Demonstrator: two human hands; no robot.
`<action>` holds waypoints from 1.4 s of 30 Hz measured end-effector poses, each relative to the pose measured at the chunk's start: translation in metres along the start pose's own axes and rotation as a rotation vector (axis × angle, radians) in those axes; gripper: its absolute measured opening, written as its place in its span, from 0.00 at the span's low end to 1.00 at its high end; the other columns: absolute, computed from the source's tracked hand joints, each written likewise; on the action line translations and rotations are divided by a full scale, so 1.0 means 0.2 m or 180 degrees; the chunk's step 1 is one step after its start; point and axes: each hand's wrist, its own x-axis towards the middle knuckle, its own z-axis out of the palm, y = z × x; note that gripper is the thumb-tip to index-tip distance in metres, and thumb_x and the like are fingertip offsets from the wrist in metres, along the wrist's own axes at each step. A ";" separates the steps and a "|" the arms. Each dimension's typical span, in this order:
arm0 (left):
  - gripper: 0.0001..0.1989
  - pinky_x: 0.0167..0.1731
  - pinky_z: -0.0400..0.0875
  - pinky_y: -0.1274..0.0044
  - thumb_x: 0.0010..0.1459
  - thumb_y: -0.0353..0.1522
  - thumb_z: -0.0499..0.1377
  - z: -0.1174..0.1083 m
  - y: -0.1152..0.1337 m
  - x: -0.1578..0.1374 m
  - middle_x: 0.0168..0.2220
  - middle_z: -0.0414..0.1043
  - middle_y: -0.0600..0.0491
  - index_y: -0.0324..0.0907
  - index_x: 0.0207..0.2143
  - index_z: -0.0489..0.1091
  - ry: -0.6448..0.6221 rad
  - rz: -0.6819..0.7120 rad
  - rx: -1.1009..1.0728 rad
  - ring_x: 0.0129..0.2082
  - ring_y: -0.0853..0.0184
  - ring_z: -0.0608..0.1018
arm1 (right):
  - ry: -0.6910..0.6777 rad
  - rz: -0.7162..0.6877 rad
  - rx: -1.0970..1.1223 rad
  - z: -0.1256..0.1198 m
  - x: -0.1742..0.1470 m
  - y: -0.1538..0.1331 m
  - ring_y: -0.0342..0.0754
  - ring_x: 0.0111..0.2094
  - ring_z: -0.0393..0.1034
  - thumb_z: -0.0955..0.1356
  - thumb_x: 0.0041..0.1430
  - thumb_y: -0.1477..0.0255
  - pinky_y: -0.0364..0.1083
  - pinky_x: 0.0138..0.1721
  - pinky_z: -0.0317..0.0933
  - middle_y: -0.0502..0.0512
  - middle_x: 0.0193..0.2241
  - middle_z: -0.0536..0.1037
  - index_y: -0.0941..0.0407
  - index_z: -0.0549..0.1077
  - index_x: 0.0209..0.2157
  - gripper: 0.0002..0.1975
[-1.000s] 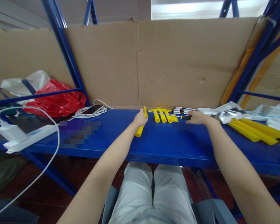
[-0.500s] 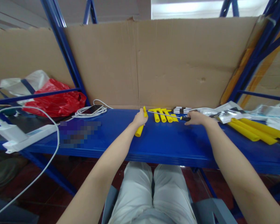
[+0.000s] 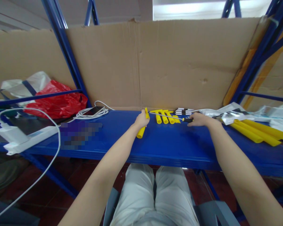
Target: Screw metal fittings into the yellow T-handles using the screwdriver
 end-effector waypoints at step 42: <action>0.17 0.26 0.76 0.75 0.62 0.25 0.57 0.01 -0.01 0.01 0.47 0.78 0.41 0.41 0.52 0.58 0.0041 0.0047 -0.0055 0.27 0.62 0.83 | 0.0184 0.0147 0.0250 0.00 -0.01 -0.01 0.48 0.24 0.69 0.72 0.48 0.69 0.45 0.27 0.58 0.51 0.19 0.73 0.55 0.73 0.27 0.05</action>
